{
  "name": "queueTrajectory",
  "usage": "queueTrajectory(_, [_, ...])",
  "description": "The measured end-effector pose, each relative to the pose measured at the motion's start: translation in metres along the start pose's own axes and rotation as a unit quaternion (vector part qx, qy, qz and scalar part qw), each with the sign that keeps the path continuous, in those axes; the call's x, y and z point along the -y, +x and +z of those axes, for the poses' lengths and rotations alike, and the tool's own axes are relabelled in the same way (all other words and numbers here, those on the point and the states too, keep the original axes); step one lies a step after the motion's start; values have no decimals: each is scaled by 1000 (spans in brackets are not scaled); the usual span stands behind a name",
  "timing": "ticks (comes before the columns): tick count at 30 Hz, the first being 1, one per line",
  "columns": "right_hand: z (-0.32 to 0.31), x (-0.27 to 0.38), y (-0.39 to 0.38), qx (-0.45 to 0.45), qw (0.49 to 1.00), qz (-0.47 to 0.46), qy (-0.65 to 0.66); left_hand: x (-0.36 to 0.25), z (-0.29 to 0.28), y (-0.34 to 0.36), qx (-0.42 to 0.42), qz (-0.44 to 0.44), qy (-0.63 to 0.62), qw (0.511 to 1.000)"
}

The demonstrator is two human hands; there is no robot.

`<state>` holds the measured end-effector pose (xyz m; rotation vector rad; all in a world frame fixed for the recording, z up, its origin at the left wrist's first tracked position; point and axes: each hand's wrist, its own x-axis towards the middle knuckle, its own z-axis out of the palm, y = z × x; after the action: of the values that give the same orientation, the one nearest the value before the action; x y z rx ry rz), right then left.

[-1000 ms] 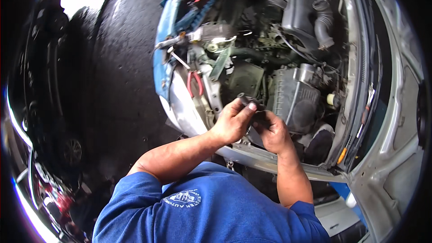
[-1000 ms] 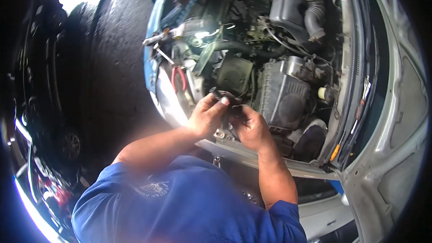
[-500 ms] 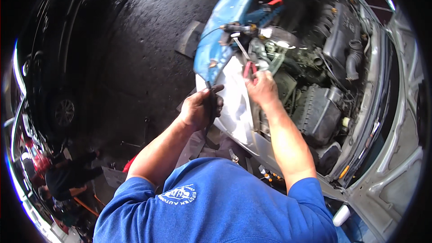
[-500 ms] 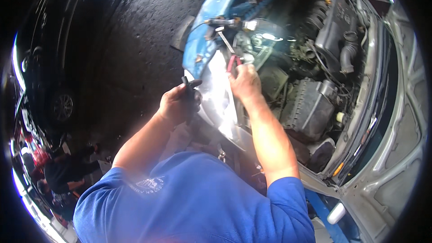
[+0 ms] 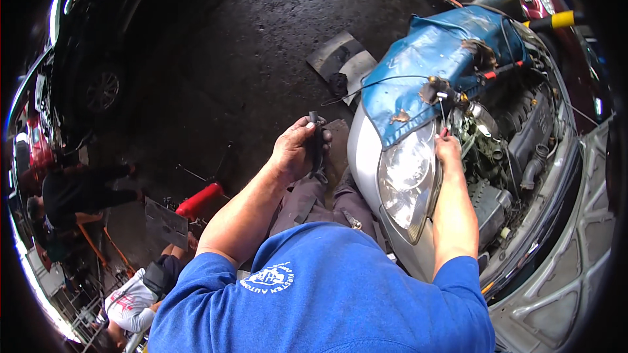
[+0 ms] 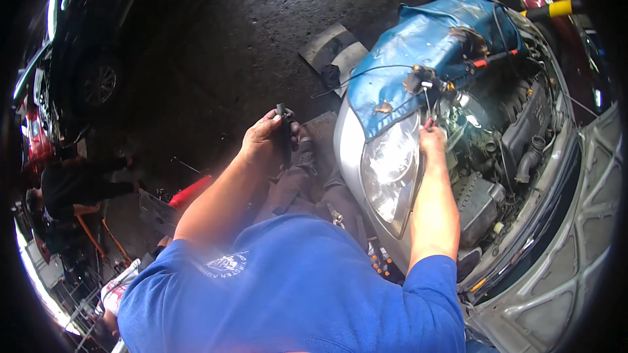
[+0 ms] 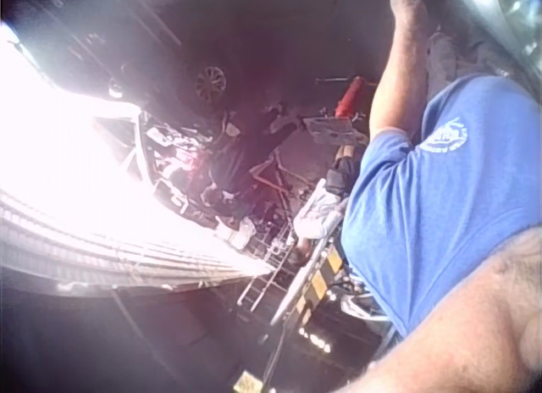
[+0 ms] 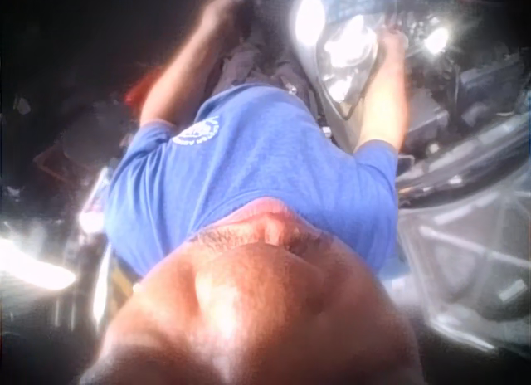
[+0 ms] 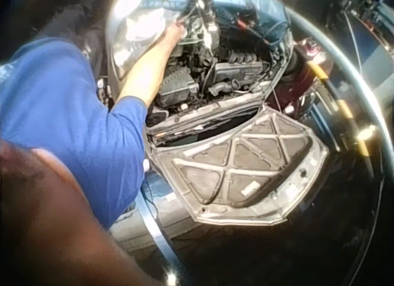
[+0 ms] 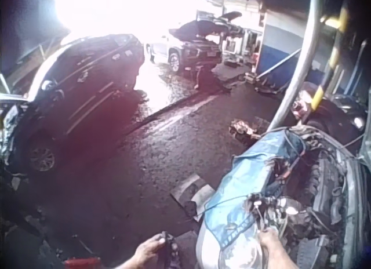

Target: The person uses pliers to disconnect a hose and cable from a car engine, then uses their hands to work on a component near the headlight and a battery.

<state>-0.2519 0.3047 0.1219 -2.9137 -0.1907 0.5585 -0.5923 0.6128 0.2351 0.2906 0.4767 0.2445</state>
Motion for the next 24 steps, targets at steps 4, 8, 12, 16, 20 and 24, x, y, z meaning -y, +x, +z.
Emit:
queueTrajectory(4, [-6, -9, 13, -14, 999, 7, -30, -17, -12, -16, -32, 34, 13, 999])
queueTrajectory(8, [-20, 0, -13, 118, 896, 131, 408, -24, -16, -35, -42, 67, 10, 997])
queueTrajectory(12, [-58, 23, -58, 159, 856, 32, 490, -22, -10, -45, -120, 102, 21, 987])
queueTrajectory(16, [-66, 24, -83, 223, 872, -121, 419, -15, 5, -39, -144, 108, 25, 983])
queueTrajectory(20, [-69, 98, -148, 285, 834, -334, 334, -7, 17, -42, -156, 120, 41, 980])
queueTrajectory(24, [-71, 168, -211, 284, 825, -416, 257, -1, 24, -47, -126, 154, 25, 980])
